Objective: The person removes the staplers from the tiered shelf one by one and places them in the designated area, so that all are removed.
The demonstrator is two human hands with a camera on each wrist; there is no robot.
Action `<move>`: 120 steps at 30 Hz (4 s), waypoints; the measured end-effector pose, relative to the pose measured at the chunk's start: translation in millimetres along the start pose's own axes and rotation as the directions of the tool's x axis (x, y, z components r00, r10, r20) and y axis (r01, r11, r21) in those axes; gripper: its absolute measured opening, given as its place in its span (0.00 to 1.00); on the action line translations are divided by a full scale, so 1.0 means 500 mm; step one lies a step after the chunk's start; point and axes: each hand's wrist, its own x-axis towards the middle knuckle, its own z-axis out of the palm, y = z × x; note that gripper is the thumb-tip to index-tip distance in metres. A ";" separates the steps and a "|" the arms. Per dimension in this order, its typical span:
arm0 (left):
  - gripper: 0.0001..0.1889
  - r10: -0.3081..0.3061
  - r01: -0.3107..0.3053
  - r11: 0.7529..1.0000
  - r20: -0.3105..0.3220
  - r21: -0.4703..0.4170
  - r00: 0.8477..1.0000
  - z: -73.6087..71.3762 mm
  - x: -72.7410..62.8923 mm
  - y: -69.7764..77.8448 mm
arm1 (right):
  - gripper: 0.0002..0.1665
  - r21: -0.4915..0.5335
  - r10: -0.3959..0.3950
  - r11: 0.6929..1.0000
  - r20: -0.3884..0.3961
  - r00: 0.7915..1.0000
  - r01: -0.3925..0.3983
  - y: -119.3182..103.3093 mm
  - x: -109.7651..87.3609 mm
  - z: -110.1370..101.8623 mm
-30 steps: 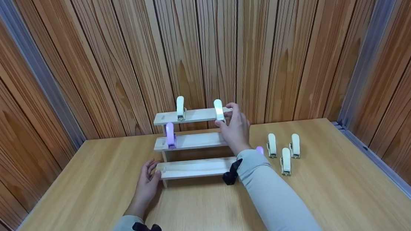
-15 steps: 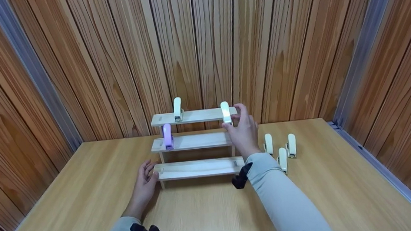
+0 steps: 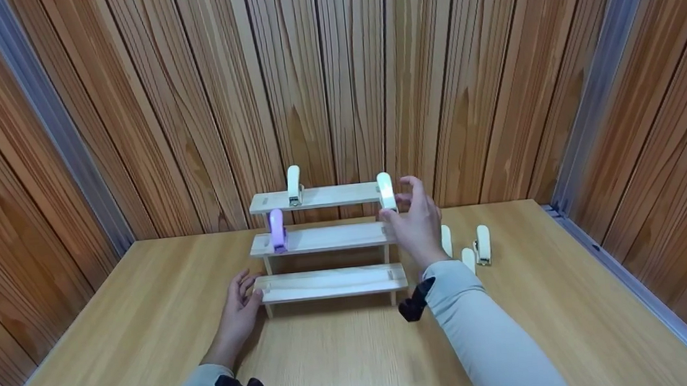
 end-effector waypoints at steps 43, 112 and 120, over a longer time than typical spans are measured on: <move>0.31 -0.010 0.010 1.000 -0.004 -0.011 1.000 0.002 -0.002 -0.003 | 0.46 -0.051 0.146 0.988 0.017 0.989 -0.145 0.062 -0.097 -0.111; 0.31 0.006 -0.006 1.000 0.031 -0.005 1.000 0.000 -0.014 -0.006 | 0.47 0.011 0.379 0.925 0.017 0.925 -0.380 0.215 -0.261 -0.125; 0.31 -0.006 0.006 1.000 0.033 -0.010 0.999 -0.004 -0.007 0.000 | 0.48 0.006 0.383 0.923 0.044 0.923 -0.384 0.214 -0.256 -0.126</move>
